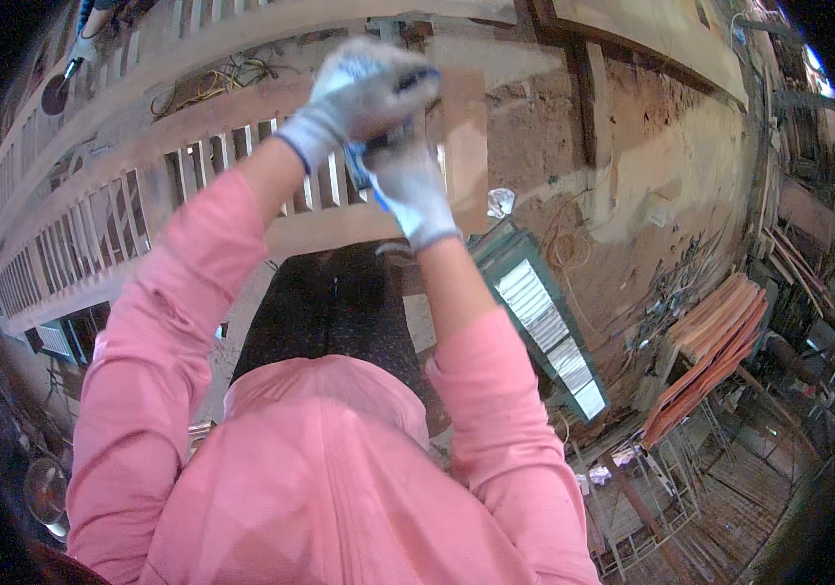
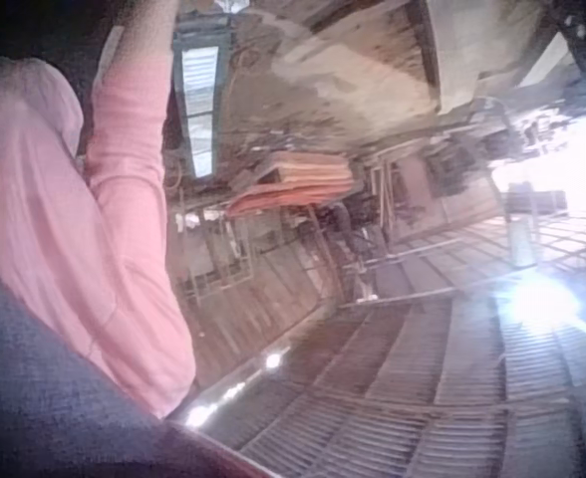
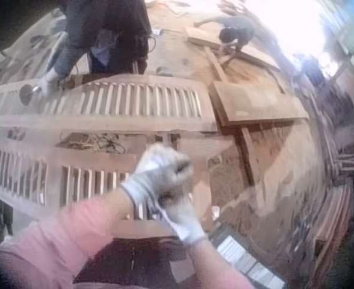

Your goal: The person uses a handheld electric sander to smooth the surface of a wooden slatted panel. They move the sander along the slats and edges, then set the tool down and continue sanding by hand with a sanding block.

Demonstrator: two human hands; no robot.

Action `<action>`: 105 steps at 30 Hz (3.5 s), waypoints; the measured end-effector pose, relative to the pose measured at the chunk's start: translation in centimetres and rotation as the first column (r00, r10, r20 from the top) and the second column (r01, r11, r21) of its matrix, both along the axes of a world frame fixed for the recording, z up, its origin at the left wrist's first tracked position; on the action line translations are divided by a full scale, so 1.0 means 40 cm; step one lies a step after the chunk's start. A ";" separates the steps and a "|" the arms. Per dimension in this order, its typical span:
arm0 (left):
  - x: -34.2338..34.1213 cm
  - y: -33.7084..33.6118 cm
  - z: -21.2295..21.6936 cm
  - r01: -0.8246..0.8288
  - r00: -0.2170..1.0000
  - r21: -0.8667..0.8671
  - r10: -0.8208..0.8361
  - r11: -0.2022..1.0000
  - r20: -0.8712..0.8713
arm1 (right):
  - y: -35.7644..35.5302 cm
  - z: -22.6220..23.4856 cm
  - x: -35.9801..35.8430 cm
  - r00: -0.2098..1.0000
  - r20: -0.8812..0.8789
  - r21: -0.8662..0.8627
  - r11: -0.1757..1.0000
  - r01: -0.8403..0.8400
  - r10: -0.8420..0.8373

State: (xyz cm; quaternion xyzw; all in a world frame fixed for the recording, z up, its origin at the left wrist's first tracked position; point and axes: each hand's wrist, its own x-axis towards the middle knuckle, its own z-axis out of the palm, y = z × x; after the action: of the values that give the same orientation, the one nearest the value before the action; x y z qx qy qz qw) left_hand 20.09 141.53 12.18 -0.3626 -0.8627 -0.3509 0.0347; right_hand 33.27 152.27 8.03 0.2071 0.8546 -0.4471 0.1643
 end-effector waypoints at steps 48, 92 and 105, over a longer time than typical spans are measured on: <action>0.054 -0.131 0.025 0.152 0.983 -0.013 -0.150 0.988 0.106 | -0.161 0.024 0.074 0.999 -0.034 0.043 0.998 0.044 -0.043; 0.261 -0.080 0.008 0.118 0.989 -0.092 -0.109 0.989 0.102 | -0.092 0.038 0.281 0.956 0.167 0.194 0.942 -0.273 0.243; 0.111 -0.060 0.008 0.119 0.986 0.057 -0.125 0.991 0.114 | -0.065 0.033 0.133 1.000 0.027 0.162 0.987 -0.014 0.010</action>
State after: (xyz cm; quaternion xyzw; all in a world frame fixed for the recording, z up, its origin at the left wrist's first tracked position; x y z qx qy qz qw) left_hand 24.55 139.12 12.49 -0.3925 -0.8304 -0.3945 -0.0287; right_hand 38.61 149.66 9.34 0.2202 0.8872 -0.3722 0.1606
